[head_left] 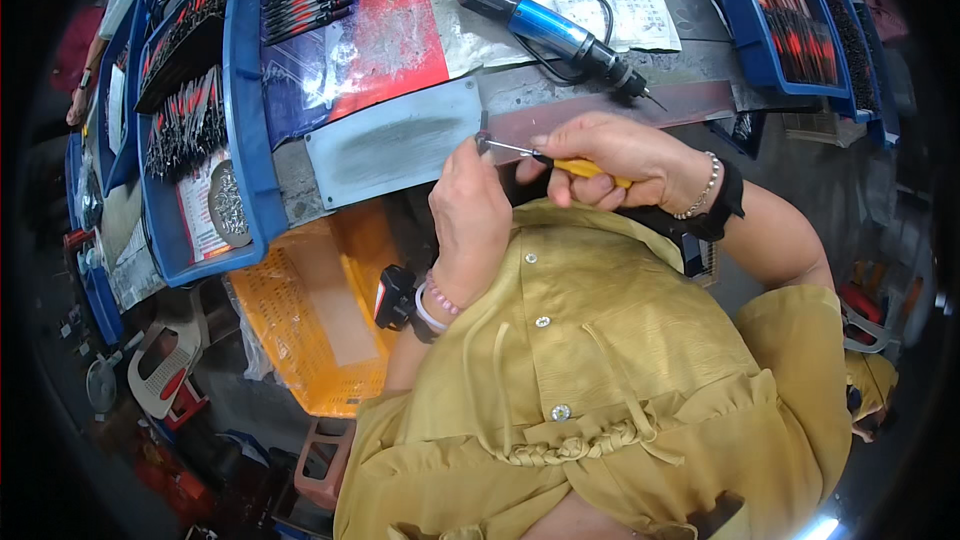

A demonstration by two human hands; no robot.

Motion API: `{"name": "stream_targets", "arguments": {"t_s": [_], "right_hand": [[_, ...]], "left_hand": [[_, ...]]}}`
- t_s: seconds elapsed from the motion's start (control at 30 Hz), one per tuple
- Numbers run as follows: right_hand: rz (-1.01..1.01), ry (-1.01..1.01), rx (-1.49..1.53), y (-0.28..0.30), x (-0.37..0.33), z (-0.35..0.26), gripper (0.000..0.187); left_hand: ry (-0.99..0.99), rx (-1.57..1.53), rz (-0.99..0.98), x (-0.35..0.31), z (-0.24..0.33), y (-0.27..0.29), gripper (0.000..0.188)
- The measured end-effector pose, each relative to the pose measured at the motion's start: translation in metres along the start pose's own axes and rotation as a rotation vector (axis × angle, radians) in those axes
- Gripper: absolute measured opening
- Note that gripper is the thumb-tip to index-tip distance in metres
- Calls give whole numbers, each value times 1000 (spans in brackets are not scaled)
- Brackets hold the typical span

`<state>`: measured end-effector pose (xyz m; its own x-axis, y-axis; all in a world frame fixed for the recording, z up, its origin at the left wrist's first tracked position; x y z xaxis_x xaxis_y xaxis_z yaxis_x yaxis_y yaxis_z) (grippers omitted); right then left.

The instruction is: The person assembles small key blanks by inserting a metal pin into a black plastic housing, then uses a rotary tool to grind the tip. They also use a small screwdriver to adjust the pin inside the housing. The person repeats the process with another key blank.

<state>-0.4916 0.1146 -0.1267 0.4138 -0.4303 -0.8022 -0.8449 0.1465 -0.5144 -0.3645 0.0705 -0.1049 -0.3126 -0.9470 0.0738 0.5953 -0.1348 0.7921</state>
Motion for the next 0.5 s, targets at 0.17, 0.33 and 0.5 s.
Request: {"name": "stream_targets", "arguments": {"t_s": [0.17, 0.33, 0.5], "right_hand": [[-37, 264, -532, -10, 0, -21, 32], [234, 985, -1753, -60, -29, -35, 22], [565, 1226, -2240, -93, -50, -15, 29]], "left_hand": [[-18, 65, 12, 0, 4, 0, 21], [-16, 128, 37, 0, 4, -1, 21], [-22, 116, 35, 1, 3, -2, 21]]}}
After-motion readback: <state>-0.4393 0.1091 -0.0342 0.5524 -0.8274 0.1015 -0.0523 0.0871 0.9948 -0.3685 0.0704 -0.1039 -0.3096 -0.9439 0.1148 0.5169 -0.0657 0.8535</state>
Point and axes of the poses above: each hand's wrist, its own x-axis towards the middle knuckle, its own y-axis out of the back of the hand, z = x × y, the point moved 9 cm from there along x, towards the middle knuckle, and after that the axes turned 12 degrees about x, right-handed, at the moved point
